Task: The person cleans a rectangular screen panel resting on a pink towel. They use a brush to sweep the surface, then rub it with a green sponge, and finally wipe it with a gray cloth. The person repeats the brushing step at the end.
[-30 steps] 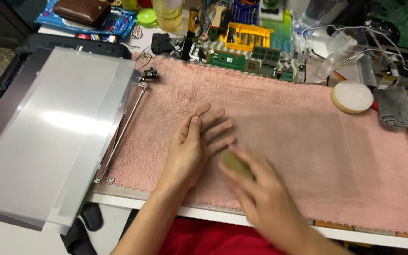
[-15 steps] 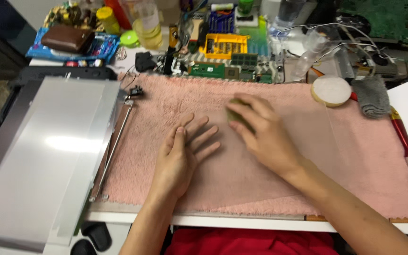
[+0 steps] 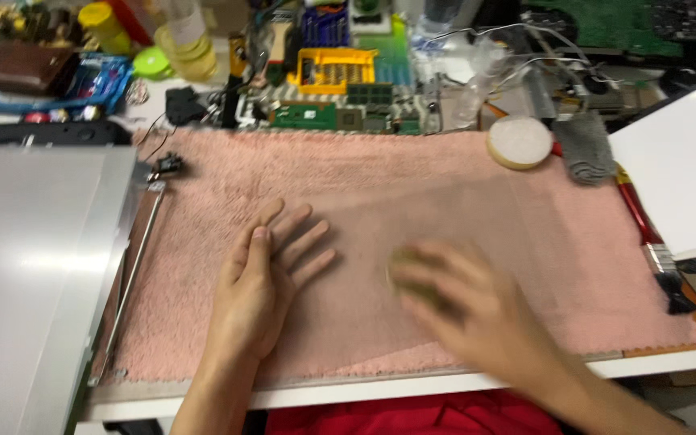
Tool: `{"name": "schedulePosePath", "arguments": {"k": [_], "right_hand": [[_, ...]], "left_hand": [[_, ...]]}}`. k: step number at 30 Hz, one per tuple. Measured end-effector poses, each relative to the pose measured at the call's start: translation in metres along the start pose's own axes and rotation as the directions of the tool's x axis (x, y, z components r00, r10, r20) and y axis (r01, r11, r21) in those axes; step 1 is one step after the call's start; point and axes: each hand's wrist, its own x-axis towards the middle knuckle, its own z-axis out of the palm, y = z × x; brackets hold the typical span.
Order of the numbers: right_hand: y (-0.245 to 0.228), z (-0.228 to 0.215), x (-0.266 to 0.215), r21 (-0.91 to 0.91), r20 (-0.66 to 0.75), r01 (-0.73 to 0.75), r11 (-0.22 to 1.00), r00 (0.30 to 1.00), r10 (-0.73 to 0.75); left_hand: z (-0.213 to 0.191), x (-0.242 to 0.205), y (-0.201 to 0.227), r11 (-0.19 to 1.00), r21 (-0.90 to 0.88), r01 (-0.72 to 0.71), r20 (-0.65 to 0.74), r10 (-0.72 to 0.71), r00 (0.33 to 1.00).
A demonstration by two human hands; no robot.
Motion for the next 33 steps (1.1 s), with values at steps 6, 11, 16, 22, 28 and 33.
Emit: {"name": "schedulePosePath", "arguments": {"k": [6, 11, 16, 22, 28, 33], "right_hand": [[0.045, 0.007, 0.078, -0.054, -0.181, -0.047, 0.997, 0.983, 0.036], [0.039, 0.018, 0.052, -0.044, -0.055, -0.086, 0.995, 0.995, 0.084], [0.012, 0.011, -0.024, -0.105, -0.025, -0.047, 0.993, 0.999, 0.045], [0.01, -0.014, -0.052, -0.002, 0.046, 0.021, 1.0, 0.999, -0.021], [0.043, -0.042, -0.004, -0.111, 0.061, 0.016, 0.994, 0.998, -0.01], [0.084, -0.036, 0.044, -0.103, -0.168, -0.05, 0.993, 0.985, 0.033]], "left_hand": [[0.014, -0.005, 0.008, 1.0, 0.017, 0.021, -0.061, -0.02, 0.998], [0.024, -0.009, 0.012, 0.998, 0.017, 0.062, -0.141, -0.059, 0.988], [0.021, -0.007, 0.011, 0.998, 0.031, 0.053, -0.132, -0.048, 0.99], [0.023, -0.008, 0.009, 0.996, 0.067, 0.063, -0.148, -0.052, 0.988], [0.024, -0.007, 0.011, 0.993, 0.097, 0.064, -0.162, -0.048, 0.986], [0.029, -0.007, 0.011, 0.993, 0.1, 0.061, -0.196, -0.04, 0.98]]}}
